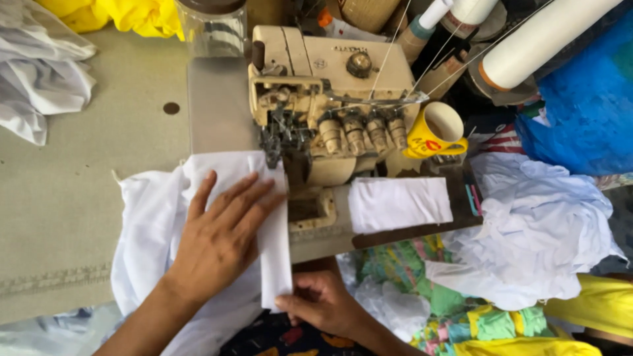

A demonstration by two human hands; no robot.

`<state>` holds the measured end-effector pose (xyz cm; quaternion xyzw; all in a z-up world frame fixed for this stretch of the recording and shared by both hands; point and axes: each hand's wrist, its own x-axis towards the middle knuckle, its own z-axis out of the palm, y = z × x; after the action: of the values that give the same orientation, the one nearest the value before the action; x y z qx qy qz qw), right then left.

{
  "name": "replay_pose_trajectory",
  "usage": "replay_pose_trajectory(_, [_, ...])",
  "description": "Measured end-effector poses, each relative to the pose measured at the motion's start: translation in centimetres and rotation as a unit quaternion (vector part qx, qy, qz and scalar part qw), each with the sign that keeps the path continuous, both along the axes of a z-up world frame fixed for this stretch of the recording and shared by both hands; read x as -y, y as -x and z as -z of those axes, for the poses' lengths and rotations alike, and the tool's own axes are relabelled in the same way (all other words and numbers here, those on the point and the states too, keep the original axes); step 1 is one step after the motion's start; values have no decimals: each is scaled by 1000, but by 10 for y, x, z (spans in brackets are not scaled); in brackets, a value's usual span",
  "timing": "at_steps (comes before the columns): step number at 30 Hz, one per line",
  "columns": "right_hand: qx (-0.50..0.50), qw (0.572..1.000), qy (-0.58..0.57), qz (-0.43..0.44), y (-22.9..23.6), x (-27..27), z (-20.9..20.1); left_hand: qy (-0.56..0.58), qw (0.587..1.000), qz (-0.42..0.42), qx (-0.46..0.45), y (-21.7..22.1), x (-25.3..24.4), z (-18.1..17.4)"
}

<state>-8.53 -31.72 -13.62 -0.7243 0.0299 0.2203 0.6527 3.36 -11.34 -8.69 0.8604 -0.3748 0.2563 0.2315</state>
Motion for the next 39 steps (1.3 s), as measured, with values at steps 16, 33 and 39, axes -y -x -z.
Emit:
replay_pose_trajectory(16, [-96,995,-9,17,-22,0,31,83,972,187,-116,72,-35,46])
replay_pose_trajectory(33, [168,984,20,49,20,0,-37,133,973,171,-73,85,-22,12])
replay_pose_trajectory(39, [190,980,44,26,24,-5,-63,139,970,189,-64,85,-26,8])
